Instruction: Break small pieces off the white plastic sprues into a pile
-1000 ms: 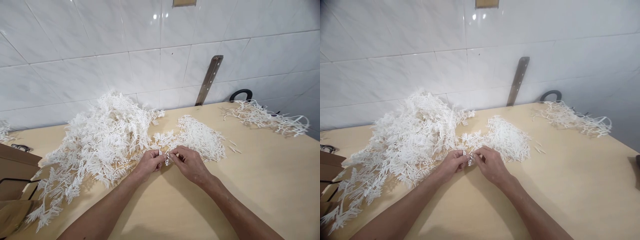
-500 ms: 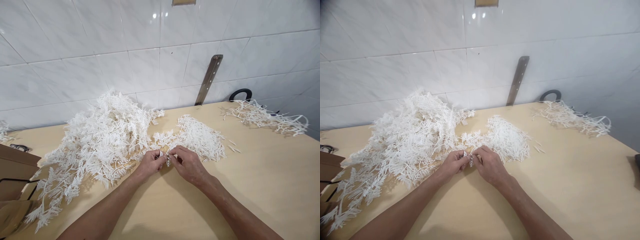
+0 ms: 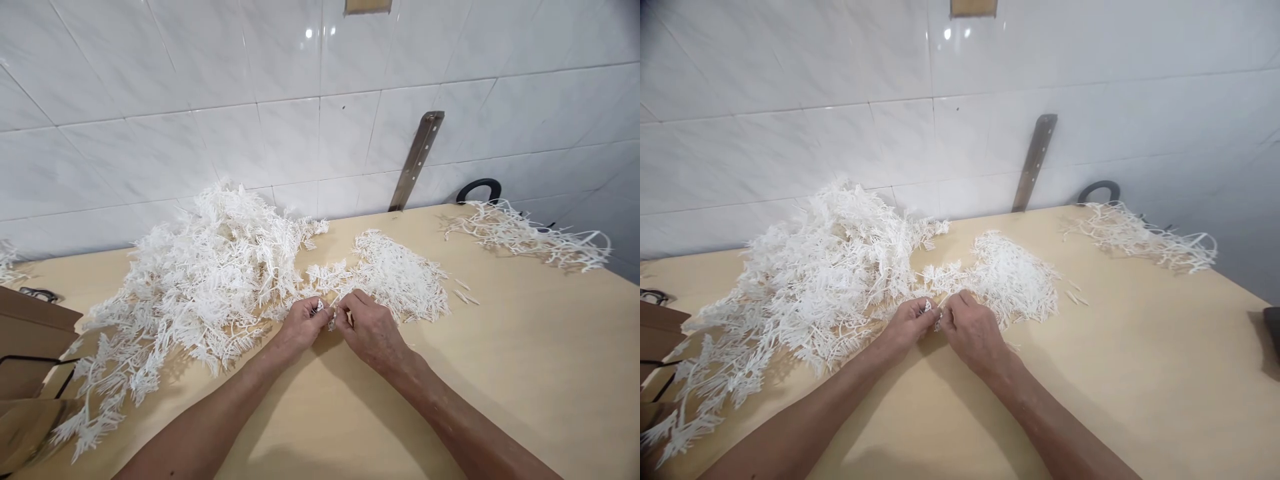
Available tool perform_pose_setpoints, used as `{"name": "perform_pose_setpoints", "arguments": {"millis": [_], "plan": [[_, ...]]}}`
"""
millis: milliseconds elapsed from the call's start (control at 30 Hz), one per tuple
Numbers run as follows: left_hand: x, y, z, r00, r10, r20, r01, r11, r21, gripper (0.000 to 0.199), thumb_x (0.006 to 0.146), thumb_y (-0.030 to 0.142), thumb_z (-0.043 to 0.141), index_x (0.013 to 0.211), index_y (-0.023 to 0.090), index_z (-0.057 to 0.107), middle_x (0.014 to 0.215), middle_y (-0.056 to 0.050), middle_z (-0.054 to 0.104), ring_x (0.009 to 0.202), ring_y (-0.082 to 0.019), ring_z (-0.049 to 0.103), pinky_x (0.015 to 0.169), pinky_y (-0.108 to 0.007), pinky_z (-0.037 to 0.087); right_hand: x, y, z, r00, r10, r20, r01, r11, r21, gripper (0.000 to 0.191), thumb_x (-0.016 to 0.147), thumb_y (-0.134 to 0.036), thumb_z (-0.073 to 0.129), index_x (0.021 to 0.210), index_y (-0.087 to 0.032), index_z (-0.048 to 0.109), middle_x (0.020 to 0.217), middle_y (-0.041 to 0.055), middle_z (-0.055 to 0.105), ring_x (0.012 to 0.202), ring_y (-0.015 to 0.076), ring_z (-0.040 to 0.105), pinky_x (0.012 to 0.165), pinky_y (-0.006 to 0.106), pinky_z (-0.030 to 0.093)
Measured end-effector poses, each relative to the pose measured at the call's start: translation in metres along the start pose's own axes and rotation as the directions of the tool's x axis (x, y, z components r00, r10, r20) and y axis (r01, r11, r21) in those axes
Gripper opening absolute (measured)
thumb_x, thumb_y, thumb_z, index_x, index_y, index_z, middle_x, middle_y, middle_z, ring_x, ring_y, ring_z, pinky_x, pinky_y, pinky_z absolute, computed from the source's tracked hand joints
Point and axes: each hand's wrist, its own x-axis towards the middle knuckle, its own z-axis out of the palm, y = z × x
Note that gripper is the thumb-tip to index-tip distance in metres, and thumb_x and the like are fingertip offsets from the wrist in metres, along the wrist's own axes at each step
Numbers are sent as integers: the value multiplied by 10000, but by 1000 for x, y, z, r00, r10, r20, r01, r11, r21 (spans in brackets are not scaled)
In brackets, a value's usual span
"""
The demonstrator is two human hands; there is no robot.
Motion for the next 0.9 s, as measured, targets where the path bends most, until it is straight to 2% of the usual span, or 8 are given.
{"name": "perform_pose_setpoints", "arguments": {"millis": [67,167,267,400,533,700,800,900], "plan": [[0,-2,-1,1000,0,-2,0,997,-76,380,741,491,687,629,165,528,533,50,407,504,-75,316,512,-245,223,2,4,-3,990,130,-51,-126,990,67,174,845,-204,468,682,-204,529,674,39,596,567,146,515,543,262,393],[2,-5,-2,999,-45,15,47,982,-185,417,705,523,720,639,172,504,499,73,363,461,-56,249,481,-238,168,7,18,-17,918,390,-76,-374,913,164,138,823,-267,523,704,-213,568,623,18,620,536,152,546,545,266,413],[4,-6,-5,993,-115,27,118,966,-230,419,696,521,726,640,174,499,473,69,394,434,-52,265,459,-229,154,12,36,-35,870,479,-119,-467,877,115,197,817,-395,575,732,-218,589,574,0,611,482,154,533,552,287,409],[6,-5,-6,987,-158,4,154,956,-251,397,699,501,715,638,174,498,462,55,434,420,-54,308,437,-217,177,15,57,-47,870,460,-179,-473,881,-35,178,785,-389,572,757,-213,574,606,2,619,511,175,553,603,316,418],[6,-4,-5,986,-166,-18,157,959,-235,353,708,459,705,649,174,504,453,57,445,404,-50,312,423,-207,189,12,49,-44,903,386,-186,-395,919,-11,169,821,-368,573,786,-205,604,629,6,634,512,163,554,594,301,431],[4,-4,-1,989,-135,-55,125,979,-159,348,735,455,685,637,176,500,452,56,459,386,-50,322,408,-203,208,4,9,-27,996,88,7,-87,967,240,196,914,-318,520,861,-212,676,801,25,713,617,140,615,595,252,471],[4,-7,0,993,-104,-63,97,990,-102,338,755,460,666,651,174,519,452,53,464,388,-57,340,405,-201,233,0,-1,-16,992,51,117,-80,963,257,207,932,-312,516,928,-225,704,868,27,729,626,138,609,612,262,477],[5,-10,1,994,-81,-78,78,996,-48,352,772,481,645,650,179,513,449,54,460,391,-62,345,408,-200,254,-2,-3,-11,976,119,181,-162,956,246,210,922,-336,539,920,-237,724,828,9,736,567,133,577,582,268,459]]}}
